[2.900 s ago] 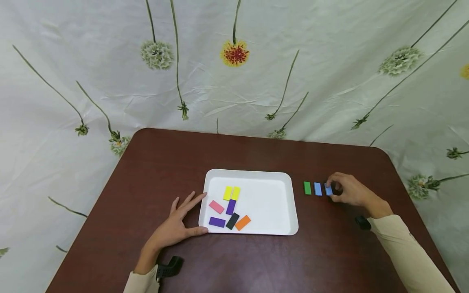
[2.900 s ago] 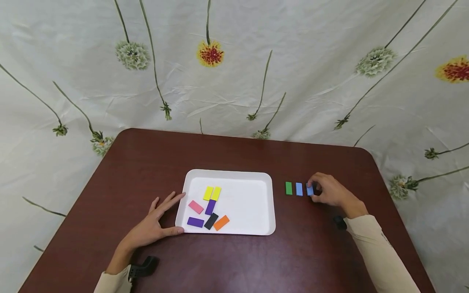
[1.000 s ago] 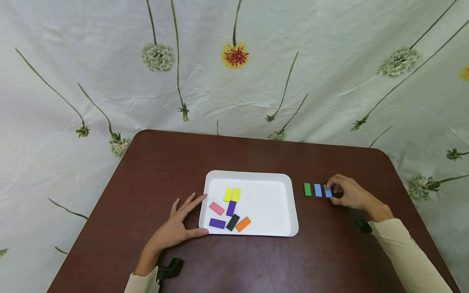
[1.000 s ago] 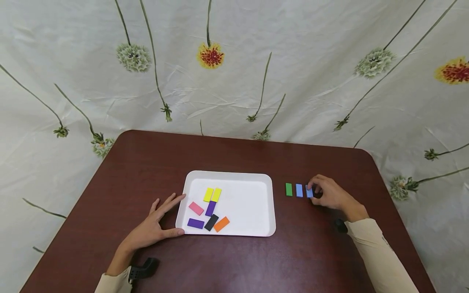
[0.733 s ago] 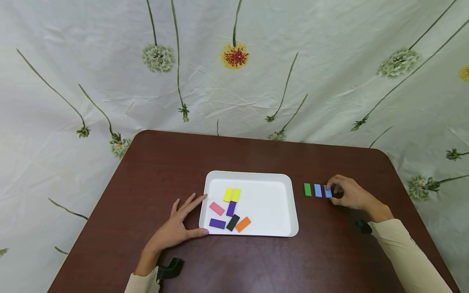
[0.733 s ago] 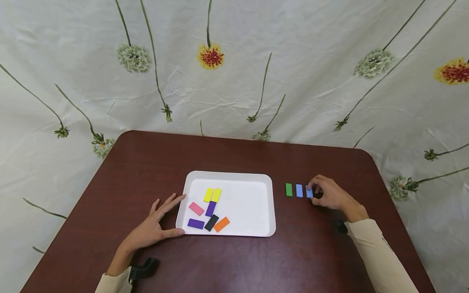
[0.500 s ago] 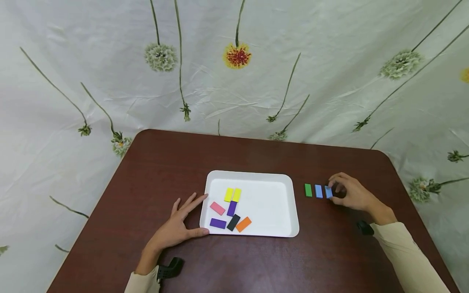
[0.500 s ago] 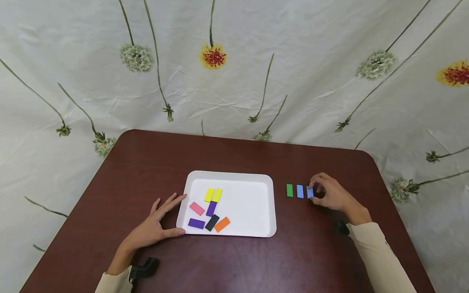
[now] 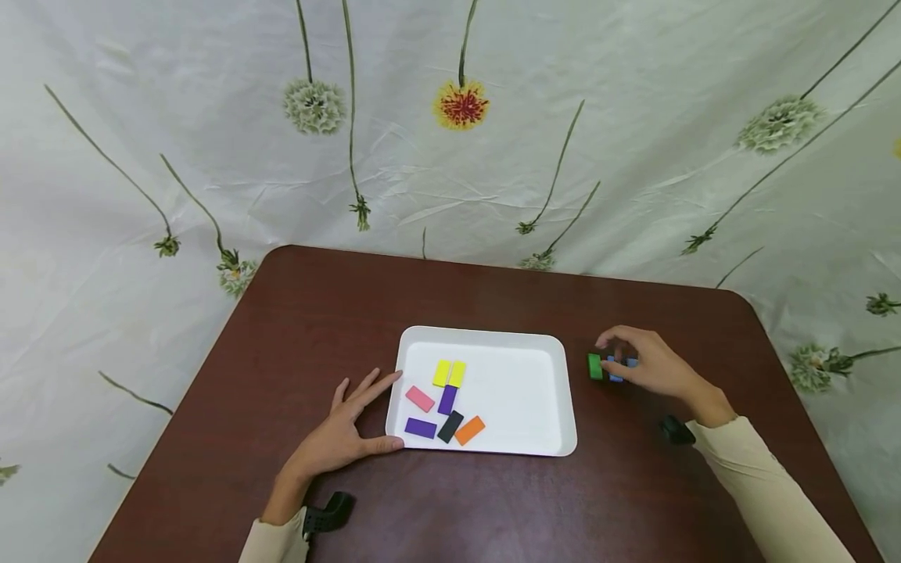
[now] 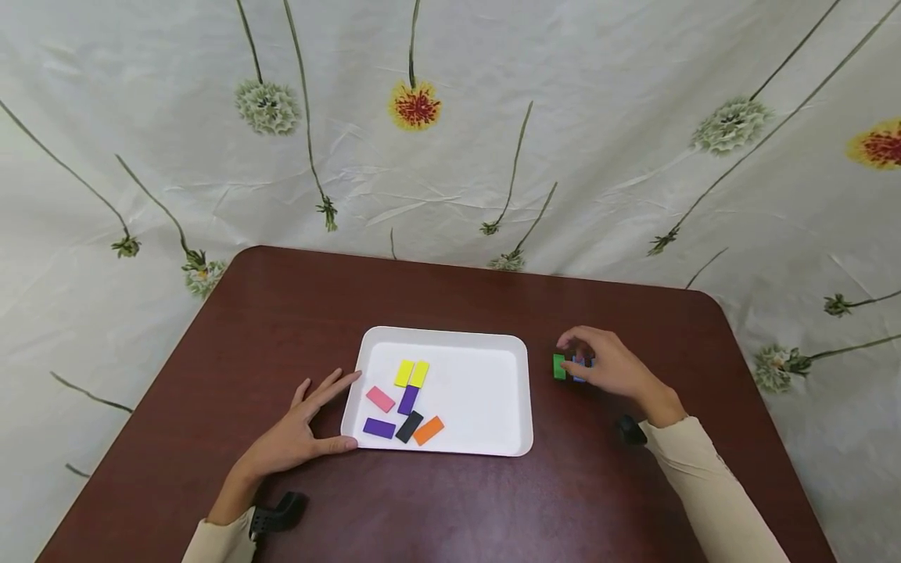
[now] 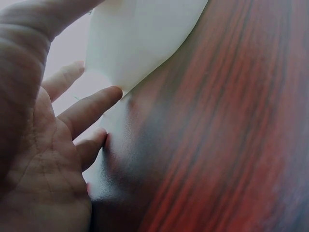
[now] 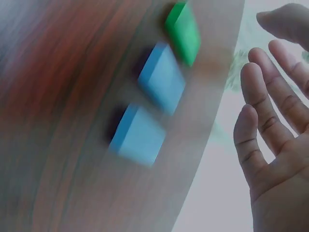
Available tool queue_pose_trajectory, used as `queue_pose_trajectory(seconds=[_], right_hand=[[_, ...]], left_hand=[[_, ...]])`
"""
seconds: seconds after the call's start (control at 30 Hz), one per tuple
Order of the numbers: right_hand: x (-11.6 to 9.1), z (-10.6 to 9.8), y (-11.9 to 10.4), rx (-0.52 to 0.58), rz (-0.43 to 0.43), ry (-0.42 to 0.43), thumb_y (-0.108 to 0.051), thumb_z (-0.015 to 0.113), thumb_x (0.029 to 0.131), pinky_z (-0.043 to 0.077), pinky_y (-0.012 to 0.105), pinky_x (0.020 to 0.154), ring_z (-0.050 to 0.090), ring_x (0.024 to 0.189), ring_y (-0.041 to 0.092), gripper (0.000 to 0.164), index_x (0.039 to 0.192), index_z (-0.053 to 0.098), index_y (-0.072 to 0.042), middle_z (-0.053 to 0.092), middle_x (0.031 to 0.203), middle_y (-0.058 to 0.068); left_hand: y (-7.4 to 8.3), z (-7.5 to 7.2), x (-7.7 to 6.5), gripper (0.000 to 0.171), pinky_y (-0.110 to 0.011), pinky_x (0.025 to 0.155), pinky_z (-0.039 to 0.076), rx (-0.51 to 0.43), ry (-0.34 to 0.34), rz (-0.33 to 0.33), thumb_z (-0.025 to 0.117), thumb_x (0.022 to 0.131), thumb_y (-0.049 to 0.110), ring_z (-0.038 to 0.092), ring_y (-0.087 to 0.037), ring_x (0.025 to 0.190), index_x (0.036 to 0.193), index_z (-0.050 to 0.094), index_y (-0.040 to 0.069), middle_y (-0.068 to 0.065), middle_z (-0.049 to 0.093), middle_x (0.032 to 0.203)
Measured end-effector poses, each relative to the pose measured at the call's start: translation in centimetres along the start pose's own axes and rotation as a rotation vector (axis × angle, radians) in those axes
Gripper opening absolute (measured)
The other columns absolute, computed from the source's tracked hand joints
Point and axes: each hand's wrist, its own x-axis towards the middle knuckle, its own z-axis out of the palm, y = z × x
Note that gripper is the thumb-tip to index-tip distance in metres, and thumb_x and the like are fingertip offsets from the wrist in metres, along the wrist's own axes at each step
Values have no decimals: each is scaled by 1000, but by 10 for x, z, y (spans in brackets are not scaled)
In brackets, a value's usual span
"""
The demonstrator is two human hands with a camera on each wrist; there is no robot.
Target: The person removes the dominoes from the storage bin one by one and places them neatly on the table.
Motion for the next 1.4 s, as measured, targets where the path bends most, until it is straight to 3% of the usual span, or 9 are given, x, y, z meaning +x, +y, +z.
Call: queue_pose_trajectory(seconds=[0.2, 0.43, 0.7, 0.93, 1.2, 1.4], right_hand=[[25, 12, -20, 171, -4, -21, -8, 75, 90, 46, 25, 57, 52, 67, 9, 25, 112, 66, -3, 63, 91, 3], [56, 33, -56, 248, 35, -108, -13, 78, 88, 41, 22, 57, 45, 64, 9, 32, 115, 66, 0, 58, 84, 3], [91, 63, -87, 149, 14, -238, -19, 81, 85, 41, 22, 62, 47, 66, 10, 32, 111, 68, -4, 59, 81, -2], [111, 91, -99, 73, 10, -310, -19, 82, 84, 44, 22, 67, 50, 69, 10, 27, 106, 70, -10, 59, 78, -4], [124, 109, -111, -16, 14, -350, -22, 85, 80, 42, 21, 64, 48, 68, 8, 37, 109, 68, -9, 62, 83, 0], [130, 119, -121, -85, 0, -342, -26, 87, 78, 44, 22, 71, 50, 75, 9, 39, 107, 69, -8, 61, 82, 0]], left_hand=[[0, 0, 1, 95, -67, 116, -11, 6, 3, 7, 85, 76, 43, 15, -40, 154, 156, 34, 35, -13, 34, 162], [0, 1, 0, 95, -67, 116, -11, 10, 4, 14, 85, 77, 43, 16, -39, 154, 156, 34, 36, -12, 35, 161], [-1, 0, 0, 95, -67, 116, -11, 11, 3, 12, 85, 77, 44, 17, -39, 154, 156, 34, 35, -13, 34, 161], [0, 0, 0, 95, -67, 116, -11, 9, 0, 15, 85, 77, 44, 17, -40, 153, 156, 34, 34, -13, 35, 161], [0, 0, -1, 95, -67, 116, -10, 14, 3, 22, 85, 77, 44, 18, -40, 153, 156, 34, 33, -11, 36, 161], [0, -1, -1, 95, -67, 116, -10, 14, 2, 19, 85, 77, 44, 18, -39, 153, 156, 35, 33, -12, 36, 161]])
